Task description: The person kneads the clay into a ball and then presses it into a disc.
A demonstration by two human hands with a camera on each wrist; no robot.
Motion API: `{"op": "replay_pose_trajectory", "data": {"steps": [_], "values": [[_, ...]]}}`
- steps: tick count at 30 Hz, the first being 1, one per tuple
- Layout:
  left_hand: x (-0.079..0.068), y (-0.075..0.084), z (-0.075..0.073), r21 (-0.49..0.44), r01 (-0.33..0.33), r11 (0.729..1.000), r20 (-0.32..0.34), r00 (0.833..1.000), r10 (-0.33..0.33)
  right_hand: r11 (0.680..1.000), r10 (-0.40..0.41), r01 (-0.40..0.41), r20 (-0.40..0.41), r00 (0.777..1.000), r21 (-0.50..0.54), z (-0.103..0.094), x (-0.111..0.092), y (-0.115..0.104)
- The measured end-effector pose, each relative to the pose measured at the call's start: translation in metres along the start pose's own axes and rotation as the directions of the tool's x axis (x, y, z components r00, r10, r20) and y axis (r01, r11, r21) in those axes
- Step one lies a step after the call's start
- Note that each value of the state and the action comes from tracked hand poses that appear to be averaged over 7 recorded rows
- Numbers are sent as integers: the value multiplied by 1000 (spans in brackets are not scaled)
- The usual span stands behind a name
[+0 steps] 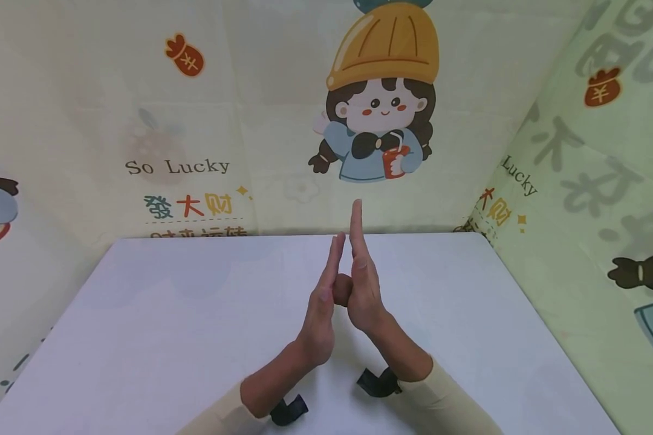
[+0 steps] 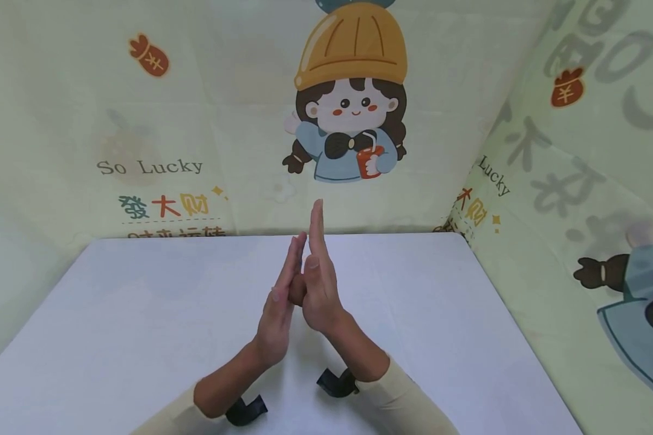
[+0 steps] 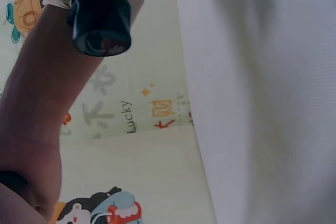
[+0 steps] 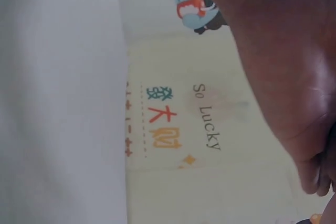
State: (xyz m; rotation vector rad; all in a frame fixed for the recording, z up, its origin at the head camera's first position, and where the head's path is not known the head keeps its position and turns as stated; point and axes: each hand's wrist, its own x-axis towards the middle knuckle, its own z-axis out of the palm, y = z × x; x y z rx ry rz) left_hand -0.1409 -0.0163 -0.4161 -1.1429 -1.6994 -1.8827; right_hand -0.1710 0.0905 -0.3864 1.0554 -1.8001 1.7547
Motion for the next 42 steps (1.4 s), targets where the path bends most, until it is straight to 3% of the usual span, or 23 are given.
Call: {"op": "replay_pose_trajectory", "data": {"steps": [7,12,18,24,34,39,42], "values": [[2,7,-4,15,-18,1000,-65,998,19,992,37,-43,49,998,121,4,-3,11],[6,10,-8,11,-24,1000,-111,994,25,985,8,-23,85,996,172,14,-5,17],[12,12,-15,28,-22,999,-158,987,26,995,-18,10,74,997,103,23,-6,19],[13,11,-22,-15,41,999,-199,979,-43,998,2,-7,90,996,60,30,-8,19],[18,8,-30,5,134,991,-320,939,-125,999,26,-30,140,990,23,37,-15,10],[23,3,-38,28,140,990,-370,921,-120,1000,4,-8,158,987,19,40,-16,5],[25,-3,-43,56,132,990,-377,920,-102,1000,-8,5,163,987,19,42,-15,3]]}}
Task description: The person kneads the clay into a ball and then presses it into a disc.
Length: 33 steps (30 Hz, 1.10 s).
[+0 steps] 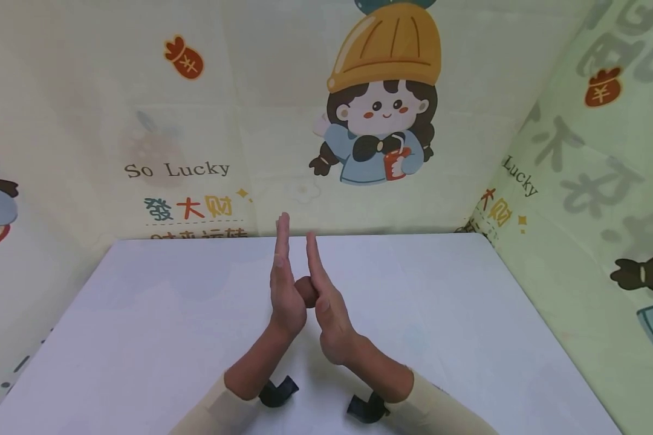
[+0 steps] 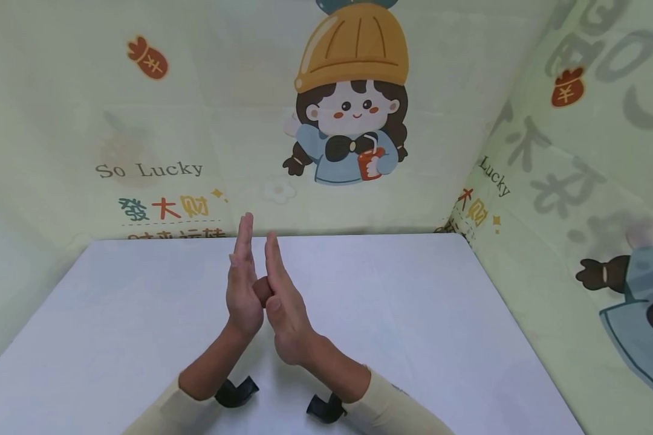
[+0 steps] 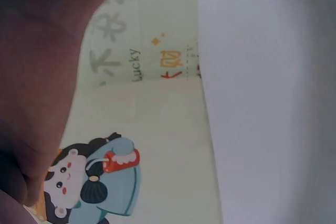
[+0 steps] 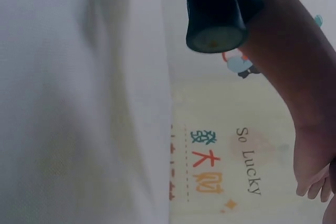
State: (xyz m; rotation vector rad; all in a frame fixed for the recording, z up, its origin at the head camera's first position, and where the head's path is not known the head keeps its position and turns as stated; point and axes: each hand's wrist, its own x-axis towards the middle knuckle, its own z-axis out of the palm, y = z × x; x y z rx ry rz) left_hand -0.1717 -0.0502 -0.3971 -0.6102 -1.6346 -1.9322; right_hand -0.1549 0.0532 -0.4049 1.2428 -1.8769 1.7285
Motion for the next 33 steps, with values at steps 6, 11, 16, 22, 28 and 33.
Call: {"op": "replay_pose_trajectory", "data": {"steps": [6,11,16,22,28,33], "values": [[2,-12,-4,7,-4,1000,47,999,4,999,-28,27,-12,1000,-34,1,-2,-2],[1,-19,-5,28,-3,1000,104,995,0,996,-58,56,-23,998,-76,-1,-2,-3],[-1,-24,-3,46,12,999,160,987,-19,991,-81,77,-31,996,-113,-4,1,-7],[-11,-29,3,37,5,999,226,974,-13,982,-108,96,-66,992,-161,-9,5,-10],[-20,-29,13,34,-62,997,261,964,51,970,-106,76,-120,987,-231,-14,8,-11],[-27,-24,19,1,-73,997,296,953,70,981,-52,22,-154,987,-193,-21,11,-10]]}}
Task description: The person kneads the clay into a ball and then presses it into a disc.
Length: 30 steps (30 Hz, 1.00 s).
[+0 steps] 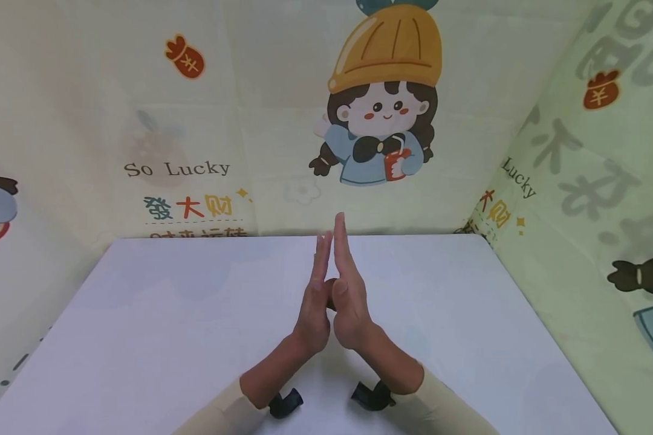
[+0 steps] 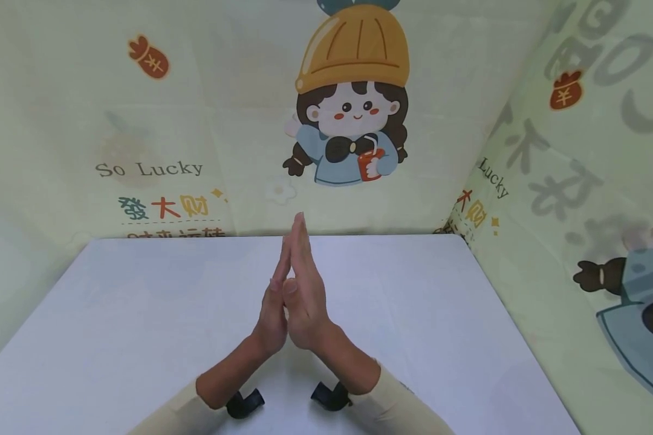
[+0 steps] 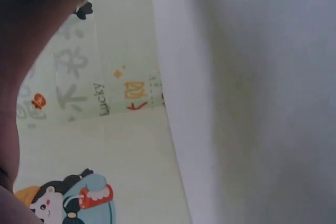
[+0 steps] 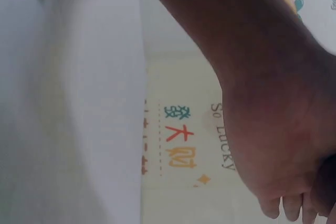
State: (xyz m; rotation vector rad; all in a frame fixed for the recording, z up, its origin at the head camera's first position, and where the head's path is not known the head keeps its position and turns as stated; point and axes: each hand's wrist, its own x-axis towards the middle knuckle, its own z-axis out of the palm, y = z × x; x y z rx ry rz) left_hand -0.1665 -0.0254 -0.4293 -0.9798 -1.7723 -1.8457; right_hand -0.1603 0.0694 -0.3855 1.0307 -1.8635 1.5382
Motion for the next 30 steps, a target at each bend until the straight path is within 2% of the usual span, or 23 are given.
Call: {"op": "replay_pose_trajectory", "data": {"steps": [5,13,17,23,30], "values": [[-3,10,6,-31,35,999,30,999,-34,997,47,-45,-32,998,68,-8,2,4],[-3,21,11,-79,-19,997,42,999,22,991,37,-33,-24,999,130,-16,7,11],[-3,25,12,-66,-17,998,28,999,19,985,17,-16,-3,1000,170,-17,8,15],[-4,31,11,-44,17,999,-5,1000,-17,970,45,-53,39,998,237,-15,2,20],[1,33,6,-29,-7,1000,-65,998,5,963,61,-80,81,995,257,-7,-3,21]]}}
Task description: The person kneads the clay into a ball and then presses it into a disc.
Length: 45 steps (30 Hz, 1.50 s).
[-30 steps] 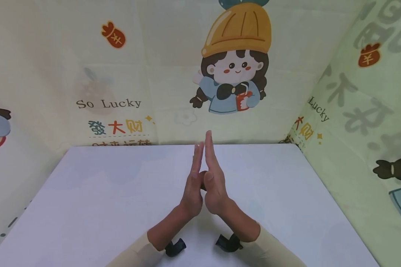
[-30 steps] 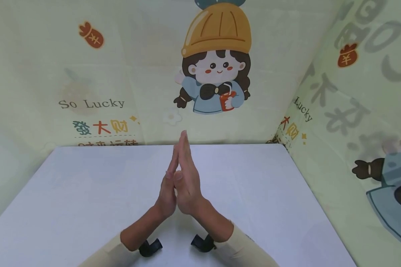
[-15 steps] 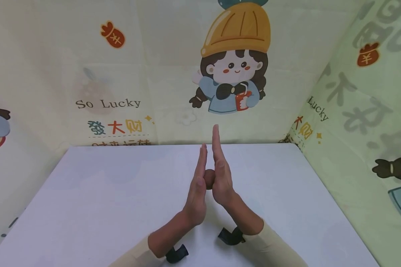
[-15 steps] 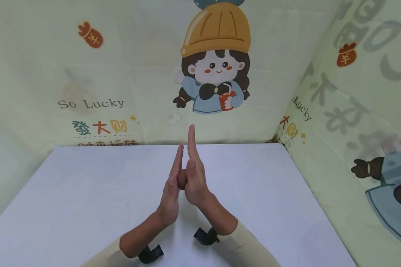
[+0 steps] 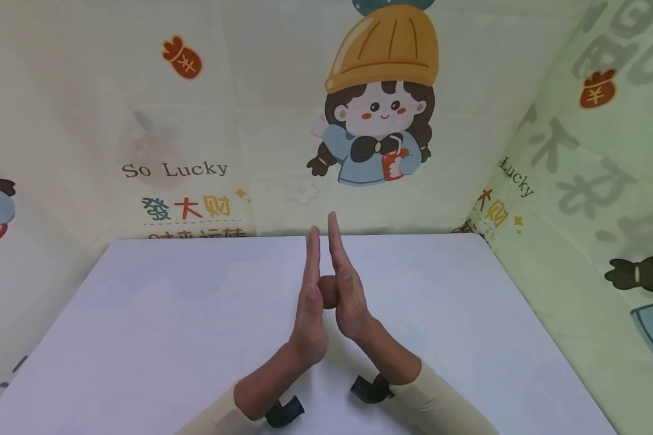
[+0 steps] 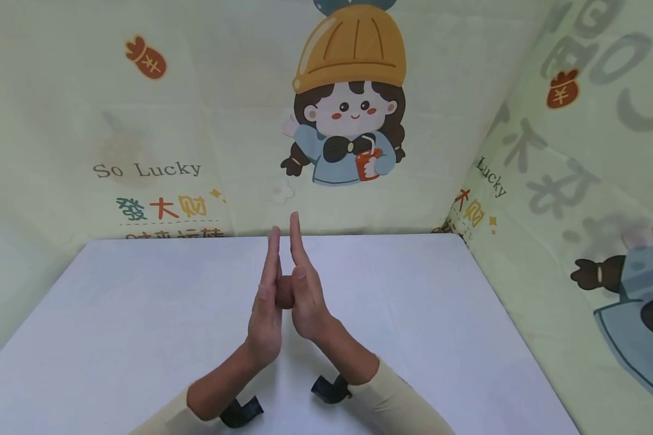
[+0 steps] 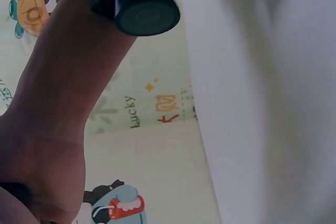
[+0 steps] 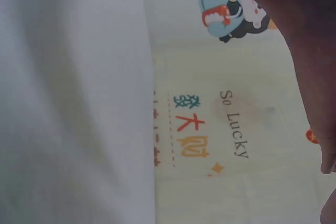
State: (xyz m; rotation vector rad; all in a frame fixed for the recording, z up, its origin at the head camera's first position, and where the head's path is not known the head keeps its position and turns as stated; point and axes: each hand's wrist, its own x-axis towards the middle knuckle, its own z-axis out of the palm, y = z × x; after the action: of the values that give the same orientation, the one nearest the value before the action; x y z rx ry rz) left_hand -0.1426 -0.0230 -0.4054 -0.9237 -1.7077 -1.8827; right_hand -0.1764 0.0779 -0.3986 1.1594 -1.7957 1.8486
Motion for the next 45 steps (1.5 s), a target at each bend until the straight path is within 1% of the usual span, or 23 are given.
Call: {"op": "replay_pose_trajectory", "data": {"steps": [4,9,12,17,22,28,34,36,39,42,45], "values": [[3,0,-3,23,-11,1000,-30,1000,11,1000,-11,11,7,1000,3,6,-1,2],[6,-1,-7,4,-1,1000,-66,998,1,1000,-11,11,30,1000,19,14,-1,2],[8,-1,-10,-9,12,1000,-102,995,-13,1000,-15,15,47,999,13,19,-3,1],[14,-2,-19,-32,35,999,-177,983,-40,1000,-11,12,66,998,-23,26,-7,-1],[22,-3,-28,-47,26,999,-243,969,-37,998,-1,5,77,997,-55,31,-13,-4],[27,-5,-36,-41,18,999,-281,959,-28,997,-19,26,87,996,-75,34,-13,-7],[31,-11,-44,-11,-12,1000,-318,948,8,996,-18,27,98,995,-85,38,-15,-13],[31,-13,-45,-11,-15,1000,-318,948,11,995,-23,33,100,995,-96,39,-15,-14],[30,-17,-46,-13,5,1000,-286,958,-9,992,-42,54,104,994,-113,38,-14,-16],[26,-22,-44,-22,38,999,-226,973,-42,989,-64,77,104,993,-130,36,-13,-17],[22,-27,-39,-55,69,996,-156,985,-77,984,-85,99,96,992,-145,33,-11,-18]]}}
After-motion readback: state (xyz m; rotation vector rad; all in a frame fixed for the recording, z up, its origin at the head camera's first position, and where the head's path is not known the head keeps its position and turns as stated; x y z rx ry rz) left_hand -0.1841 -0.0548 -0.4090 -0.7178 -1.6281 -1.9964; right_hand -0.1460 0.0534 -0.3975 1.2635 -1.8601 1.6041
